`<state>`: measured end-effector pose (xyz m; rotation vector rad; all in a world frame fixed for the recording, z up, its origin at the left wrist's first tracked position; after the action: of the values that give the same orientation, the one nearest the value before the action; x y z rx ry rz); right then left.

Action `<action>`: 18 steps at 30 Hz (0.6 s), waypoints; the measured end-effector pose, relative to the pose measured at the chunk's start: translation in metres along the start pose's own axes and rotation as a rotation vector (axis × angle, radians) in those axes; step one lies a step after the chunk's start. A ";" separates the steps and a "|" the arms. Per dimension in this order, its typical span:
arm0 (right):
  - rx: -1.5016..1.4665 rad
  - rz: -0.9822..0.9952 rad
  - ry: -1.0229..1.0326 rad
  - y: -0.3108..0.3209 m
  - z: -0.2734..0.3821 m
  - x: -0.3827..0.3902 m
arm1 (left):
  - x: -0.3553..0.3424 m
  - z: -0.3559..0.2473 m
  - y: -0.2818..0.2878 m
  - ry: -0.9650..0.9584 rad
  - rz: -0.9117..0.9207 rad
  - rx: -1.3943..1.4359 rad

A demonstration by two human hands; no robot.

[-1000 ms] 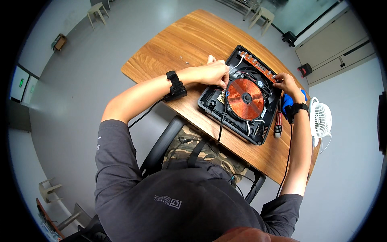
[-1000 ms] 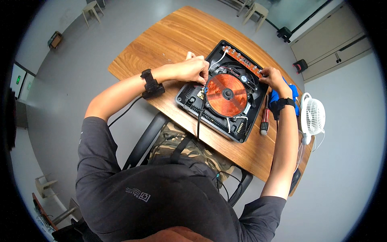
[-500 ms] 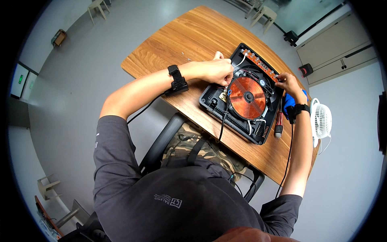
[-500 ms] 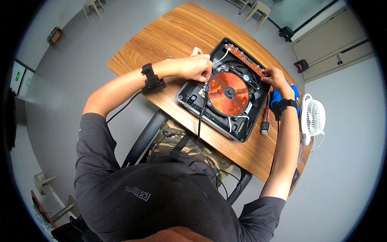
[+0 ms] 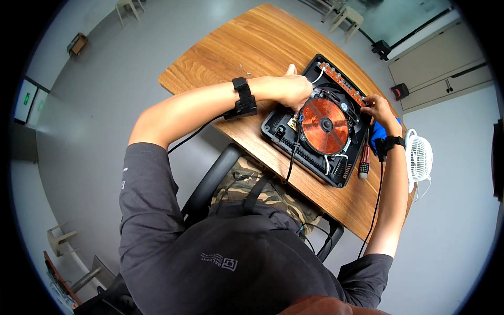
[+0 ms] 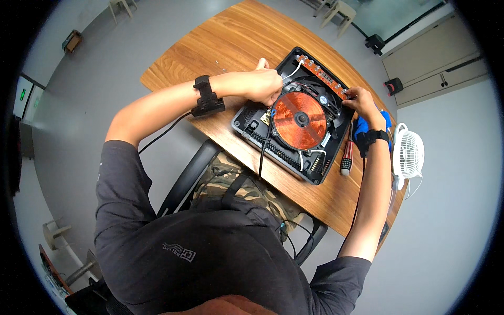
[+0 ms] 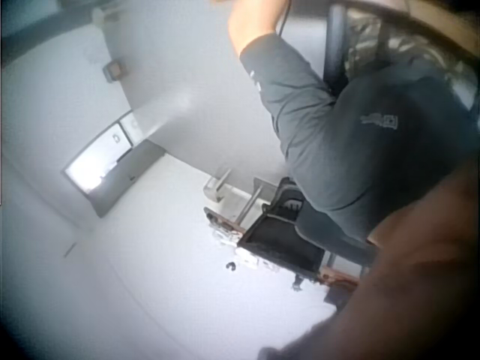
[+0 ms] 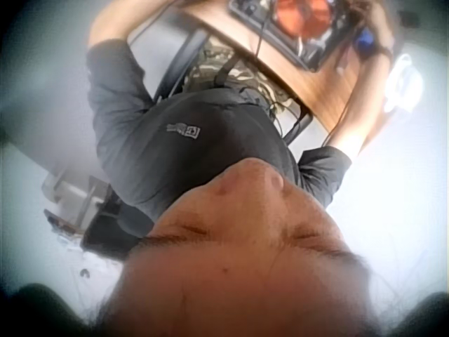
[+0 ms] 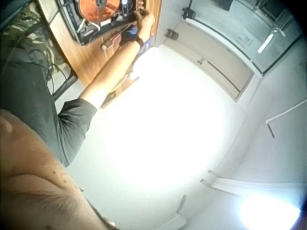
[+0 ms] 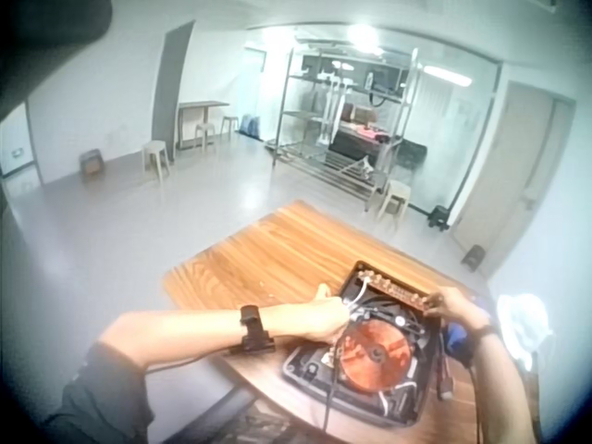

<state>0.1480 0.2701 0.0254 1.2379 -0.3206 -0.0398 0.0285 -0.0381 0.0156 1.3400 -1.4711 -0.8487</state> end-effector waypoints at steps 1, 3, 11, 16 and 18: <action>-0.007 -0.001 -0.002 0.001 0.000 0.000 | 0.001 -0.001 0.002 0.030 0.019 0.018; -0.007 -0.002 0.001 0.000 0.000 -0.001 | 0.000 -0.001 0.001 0.068 0.046 0.022; 0.030 -0.006 0.012 0.001 0.008 0.002 | -0.006 0.001 -0.002 0.117 0.084 0.028; 0.042 0.008 -0.015 0.002 0.009 0.003 | -0.006 -0.001 -0.002 0.094 0.020 -0.041; 0.054 -0.001 -0.019 0.002 0.008 0.003 | -0.007 0.000 -0.001 0.086 0.039 -0.043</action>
<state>0.1484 0.2632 0.0302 1.2915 -0.3390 -0.0442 0.0288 -0.0311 0.0134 1.2964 -1.4005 -0.7845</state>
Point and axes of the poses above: each hand's wrist, its own x-axis away from the middle knuckle, its own y-axis out of the back of the hand, z = x × y, the point moved 5 cm from there along -x, towards the middle knuckle, and after that the axes turned 10 degrees about z, right-handed, at the moved point
